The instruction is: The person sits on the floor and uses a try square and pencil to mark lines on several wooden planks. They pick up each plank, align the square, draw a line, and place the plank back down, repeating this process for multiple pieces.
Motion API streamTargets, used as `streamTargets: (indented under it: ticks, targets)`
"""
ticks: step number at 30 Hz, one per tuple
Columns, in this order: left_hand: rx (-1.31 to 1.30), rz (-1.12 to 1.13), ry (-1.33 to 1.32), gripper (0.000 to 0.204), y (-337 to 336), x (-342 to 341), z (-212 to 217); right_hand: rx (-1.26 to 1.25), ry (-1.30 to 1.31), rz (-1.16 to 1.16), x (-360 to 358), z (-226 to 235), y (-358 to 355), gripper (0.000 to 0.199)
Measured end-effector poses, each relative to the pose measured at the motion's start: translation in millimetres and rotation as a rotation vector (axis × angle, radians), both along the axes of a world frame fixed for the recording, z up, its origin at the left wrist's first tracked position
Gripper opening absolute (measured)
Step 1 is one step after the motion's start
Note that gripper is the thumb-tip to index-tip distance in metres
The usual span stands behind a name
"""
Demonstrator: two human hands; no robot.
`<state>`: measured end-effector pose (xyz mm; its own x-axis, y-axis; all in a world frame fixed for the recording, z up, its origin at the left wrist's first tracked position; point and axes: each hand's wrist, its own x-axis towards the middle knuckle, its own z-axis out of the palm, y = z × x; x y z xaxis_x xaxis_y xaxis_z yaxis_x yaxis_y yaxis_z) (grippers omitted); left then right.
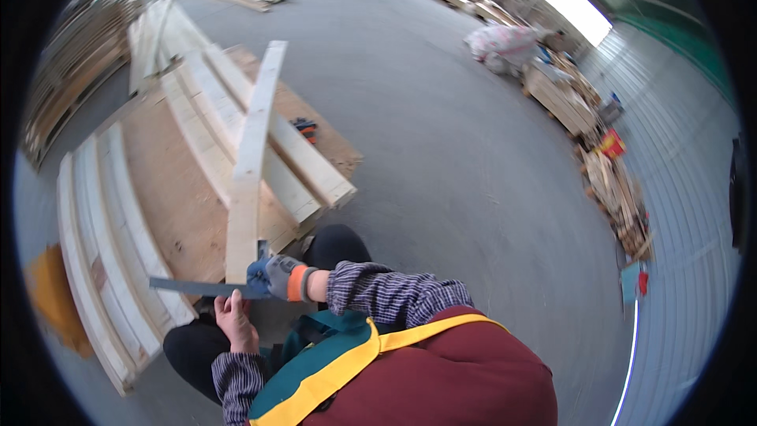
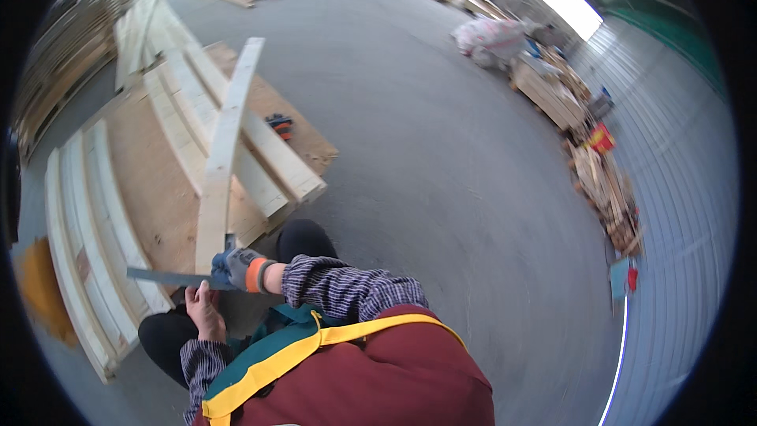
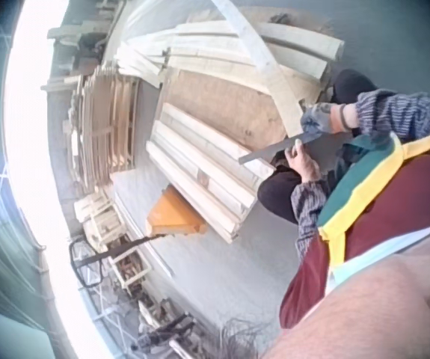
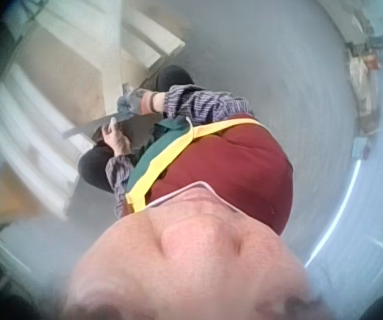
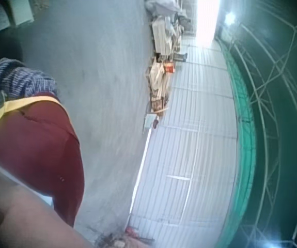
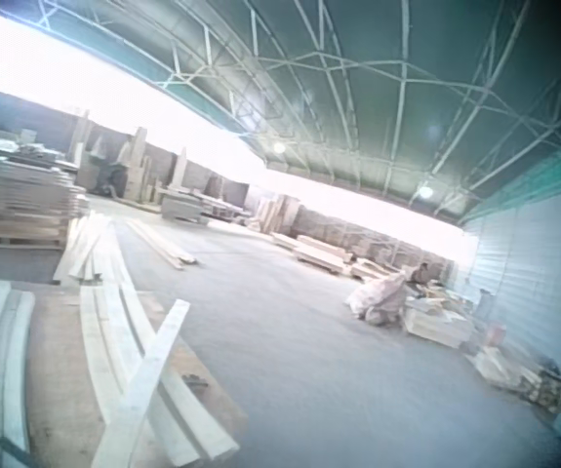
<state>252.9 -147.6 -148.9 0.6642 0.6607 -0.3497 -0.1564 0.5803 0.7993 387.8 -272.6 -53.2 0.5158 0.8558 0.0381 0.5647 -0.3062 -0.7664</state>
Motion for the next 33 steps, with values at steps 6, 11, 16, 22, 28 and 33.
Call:
streamTargets:
  ticks: [6,11,16,22,28,33]
  targets:
    - [0.06,0.018,0.003,0.022,0.1,10.0,0.8,-0.067,-0.314,0.116,7.4,-17.1,36.1,0.017]
    - [-0.011,0.009,0.027,0.017,-7.8,2.3,20.6,0.279,0.583,-0.074,6.6,-7.3,46.7,0.021]
    - [-0.025,-0.008,0.029,0.014,-8.9,-1.9,24.0,0.203,0.885,-0.228,19.8,10.0,9.0,0.02]
    - [-0.044,0.016,0.024,0.016,-8.5,-0.8,22.7,0.135,0.447,-0.085,10.4,9.1,-5.9,0.019]
    - [-0.032,0.005,0.013,0.015,-8.1,-1.1,18.7,0.067,0.513,-0.045,10.8,8.0,-1.0,0.019]
    - [-0.036,-0.002,0.016,0.017,-7.1,-2.4,19.3,-0.013,0.416,-0.021,11.8,10.8,2.5,0.019]
